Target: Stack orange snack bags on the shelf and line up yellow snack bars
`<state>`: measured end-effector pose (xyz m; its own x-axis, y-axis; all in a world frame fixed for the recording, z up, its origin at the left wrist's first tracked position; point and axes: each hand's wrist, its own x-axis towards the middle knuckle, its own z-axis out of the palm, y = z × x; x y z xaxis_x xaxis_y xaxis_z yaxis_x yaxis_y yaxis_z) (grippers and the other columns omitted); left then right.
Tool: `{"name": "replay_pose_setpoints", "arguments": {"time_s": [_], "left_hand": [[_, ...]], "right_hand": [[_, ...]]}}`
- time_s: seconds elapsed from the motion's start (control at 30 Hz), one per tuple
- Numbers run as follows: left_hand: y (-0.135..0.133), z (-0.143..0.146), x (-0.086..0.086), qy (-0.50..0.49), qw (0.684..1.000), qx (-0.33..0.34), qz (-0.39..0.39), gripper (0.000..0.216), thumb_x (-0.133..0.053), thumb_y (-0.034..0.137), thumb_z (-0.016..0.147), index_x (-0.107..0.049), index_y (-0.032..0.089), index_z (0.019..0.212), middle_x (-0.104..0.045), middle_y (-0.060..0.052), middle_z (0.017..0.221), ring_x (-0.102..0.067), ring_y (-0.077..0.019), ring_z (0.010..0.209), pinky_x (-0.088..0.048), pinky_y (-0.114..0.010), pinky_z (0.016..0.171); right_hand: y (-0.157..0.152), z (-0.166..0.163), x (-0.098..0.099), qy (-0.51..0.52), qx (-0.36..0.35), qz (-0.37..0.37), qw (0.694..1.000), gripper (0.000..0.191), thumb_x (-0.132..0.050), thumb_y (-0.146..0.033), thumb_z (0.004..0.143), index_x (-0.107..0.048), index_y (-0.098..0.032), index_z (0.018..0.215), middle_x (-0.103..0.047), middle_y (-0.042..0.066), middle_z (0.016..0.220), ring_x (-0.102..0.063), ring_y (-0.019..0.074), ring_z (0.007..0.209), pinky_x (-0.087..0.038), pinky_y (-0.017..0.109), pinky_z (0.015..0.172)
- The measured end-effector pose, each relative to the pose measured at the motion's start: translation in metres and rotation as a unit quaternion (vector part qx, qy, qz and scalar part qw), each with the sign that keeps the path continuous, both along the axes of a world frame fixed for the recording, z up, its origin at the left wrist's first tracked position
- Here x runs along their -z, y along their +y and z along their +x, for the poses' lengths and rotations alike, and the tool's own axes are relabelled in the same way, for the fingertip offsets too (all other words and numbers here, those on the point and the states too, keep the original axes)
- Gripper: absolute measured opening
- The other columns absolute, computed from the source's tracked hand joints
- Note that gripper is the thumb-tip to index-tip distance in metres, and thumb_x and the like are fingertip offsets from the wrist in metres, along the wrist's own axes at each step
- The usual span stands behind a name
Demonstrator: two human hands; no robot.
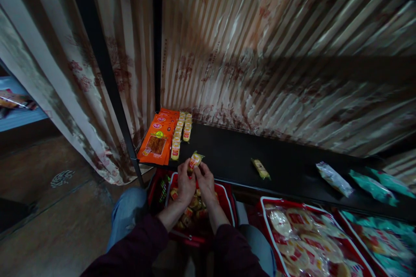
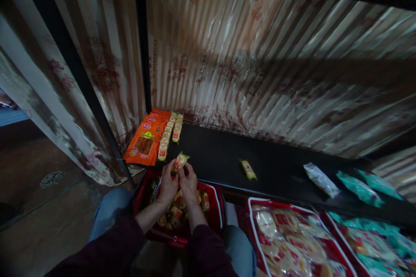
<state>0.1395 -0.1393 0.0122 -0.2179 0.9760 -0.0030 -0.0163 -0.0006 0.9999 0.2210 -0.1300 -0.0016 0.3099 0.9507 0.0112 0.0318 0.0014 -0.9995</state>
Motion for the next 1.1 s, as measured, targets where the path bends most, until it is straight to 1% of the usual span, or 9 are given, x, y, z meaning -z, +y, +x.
{"name": "replay_pose_setpoints", "arguments": {"time_s": [0.13,0.23,0.37,0.47,0.53,0.63,0.87,1.0,1.1], "left_hand": [[0.003,0.0,0.0,-0.019,1.0,-0.004,0.017,0.041,-0.056,0.006,0.069,-0.061,0.02,0.108,-0.054,-0.011,0.121,-0.05,-0.022,0.118,-0.034,-0.035,0.106],[0.006,0.0,0.002,-0.04,0.999,-0.008,0.005,0.045,-0.055,0.005,0.067,-0.059,0.019,0.109,-0.054,-0.011,0.124,-0.049,-0.022,0.12,-0.034,-0.035,0.107],[0.013,-0.001,0.007,-0.059,0.998,0.001,-0.003,0.049,-0.054,0.007,0.067,-0.056,0.02,0.115,-0.053,-0.011,0.129,-0.049,-0.0228,0.121,-0.035,-0.037,0.106],[0.018,-0.003,0.011,-0.043,0.999,0.015,0.025,0.05,-0.051,0.008,0.07,-0.054,0.02,0.119,-0.051,-0.011,0.133,-0.046,-0.0229,0.124,-0.034,-0.038,0.108],[0.022,-0.004,0.012,-0.027,0.999,0.023,0.039,0.051,-0.049,0.008,0.072,-0.053,0.019,0.121,-0.049,-0.011,0.135,-0.042,-0.0232,0.128,-0.032,-0.039,0.11],[0.029,-0.005,0.012,-0.011,0.999,0.031,0.04,0.05,-0.048,0.009,0.073,-0.055,0.018,0.121,-0.05,-0.011,0.135,-0.039,-0.0237,0.131,-0.026,-0.039,0.113],[0.049,-0.003,0.017,0.013,0.998,0.044,0.048,0.051,-0.047,0.011,0.076,-0.053,0.018,0.126,-0.048,-0.01,0.139,-0.035,-0.0231,0.135,-0.021,-0.038,0.116],[0.058,-0.001,0.026,0.013,0.998,0.04,0.052,0.049,-0.047,0.017,0.08,-0.051,0.015,0.129,-0.044,-0.012,0.143,-0.034,-0.0217,0.136,-0.021,-0.035,0.116],[0.061,0.001,0.033,0.044,0.996,0.05,0.059,0.049,-0.042,0.024,0.086,-0.047,0.013,0.133,-0.038,-0.012,0.147,-0.032,-0.0203,0.138,-0.02,-0.036,0.116]], "right_hand": [[0.011,-0.003,-0.001,0.011,0.016,0.004,1.0,0.038,-0.061,-0.039,0.074,-0.064,-0.018,0.105,-0.071,0.007,0.101,-0.066,0.0226,0.092,-0.051,0.036,0.085],[0.019,-0.004,-0.001,0.015,0.021,0.007,1.0,0.04,-0.061,-0.042,0.075,-0.064,-0.017,0.106,-0.072,0.007,0.099,-0.066,0.0224,0.088,-0.053,0.035,0.081],[0.031,-0.003,0.003,-0.008,0.031,0.002,0.999,0.043,-0.06,-0.045,0.074,-0.065,-0.016,0.107,-0.073,0.008,0.098,-0.067,0.0228,0.087,-0.053,0.035,0.08],[0.039,-0.002,0.008,-0.031,0.046,-0.017,0.998,0.044,-0.058,-0.046,0.076,-0.065,-0.017,0.107,-0.072,0.009,0.101,-0.066,0.0237,0.091,-0.051,0.036,0.084],[0.044,-0.002,0.01,-0.052,0.031,-0.02,0.998,0.043,-0.057,-0.046,0.077,-0.065,-0.018,0.108,-0.071,0.008,0.104,-0.066,0.0236,0.093,-0.05,0.036,0.086],[0.051,-0.002,0.013,-0.072,0.006,-0.006,0.997,0.04,-0.057,-0.044,0.077,-0.065,-0.02,0.107,-0.071,0.007,0.103,-0.065,0.0229,0.093,-0.049,0.037,0.088],[0.075,0.0,0.02,-0.087,0.009,0.019,0.996,0.035,-0.055,-0.037,0.077,-0.065,-0.02,0.106,-0.072,0.006,0.098,-0.066,0.0219,0.089,-0.049,0.036,0.087],[0.087,0.003,0.026,-0.101,0.023,0.023,0.994,0.034,-0.056,-0.036,0.077,-0.065,-0.021,0.105,-0.073,0.005,0.095,-0.066,0.0213,0.086,-0.051,0.035,0.083],[0.093,0.004,0.027,-0.13,0.021,0.023,0.991,0.035,-0.054,-0.036,0.079,-0.063,-0.021,0.109,-0.072,0.005,0.098,-0.066,0.0204,0.089,-0.05,0.035,0.086]]}}
